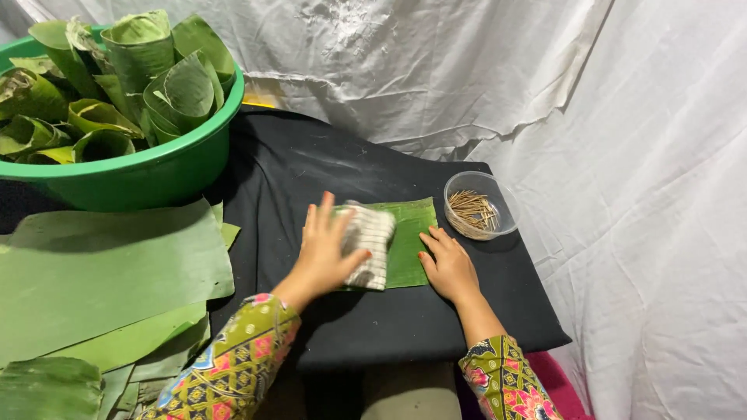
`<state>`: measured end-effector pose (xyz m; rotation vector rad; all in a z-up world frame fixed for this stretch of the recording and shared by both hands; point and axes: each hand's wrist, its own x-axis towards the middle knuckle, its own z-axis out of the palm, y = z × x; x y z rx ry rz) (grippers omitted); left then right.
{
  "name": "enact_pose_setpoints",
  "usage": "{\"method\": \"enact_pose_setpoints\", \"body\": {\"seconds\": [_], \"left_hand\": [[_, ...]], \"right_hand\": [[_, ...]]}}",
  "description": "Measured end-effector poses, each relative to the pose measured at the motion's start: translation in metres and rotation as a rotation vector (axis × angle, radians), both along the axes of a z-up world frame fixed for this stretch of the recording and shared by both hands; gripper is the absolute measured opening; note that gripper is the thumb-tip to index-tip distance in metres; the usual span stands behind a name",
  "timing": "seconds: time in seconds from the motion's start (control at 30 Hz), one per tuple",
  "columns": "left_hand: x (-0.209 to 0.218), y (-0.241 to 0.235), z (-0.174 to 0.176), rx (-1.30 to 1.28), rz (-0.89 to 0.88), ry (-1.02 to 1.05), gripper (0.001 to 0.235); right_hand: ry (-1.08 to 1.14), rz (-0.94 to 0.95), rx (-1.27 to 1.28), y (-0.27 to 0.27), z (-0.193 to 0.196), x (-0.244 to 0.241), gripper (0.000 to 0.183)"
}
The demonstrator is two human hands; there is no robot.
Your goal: Wiping banana leaves with a cloth to clean them and then folding them into cone shapes.
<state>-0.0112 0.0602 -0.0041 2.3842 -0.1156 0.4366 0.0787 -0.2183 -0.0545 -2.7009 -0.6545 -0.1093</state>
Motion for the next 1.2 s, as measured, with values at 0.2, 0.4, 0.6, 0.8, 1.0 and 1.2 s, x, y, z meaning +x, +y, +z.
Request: {"method": "enact_pose_setpoints", "body": {"seconds": [0.2, 0.4, 0.6, 0.8, 1.0, 1.2], "left_hand": [[-0.013, -0.03, -0.004, 0.42, -0.132, 0.24, 0.067], [0.004, -0.053, 0.02, 0.553, -0.142, 0.307, 0.054], [0.03, -0.078, -0.001, 0.385, -0.071, 0.366, 0.059], [0.028, -0.082, -0.008, 0.385, -0.065, 0.336, 0.062], [0.033, -0.065, -0.015, 0.417, -0.008, 0.345, 0.062], [0.032, -0.027, -0.022, 0.428, 0.124, 0.387, 0.062]], "right_hand": [[0.047, -0.006, 0.013, 0.003, 0.009, -0.004, 0.049], [0.039, -0.005, 0.018, 0.005, 0.014, -0.006, 0.046], [0.045, 0.005, 0.038, 0.004, 0.013, -0.005, 0.046], [0.07, 0.002, 0.044, 0.006, 0.018, -0.008, 0.046], [0.072, 0.0, 0.035, 0.004, 0.014, -0.006, 0.046], [0.075, -0.008, -0.015, 0.004, 0.017, -0.008, 0.047]]}}
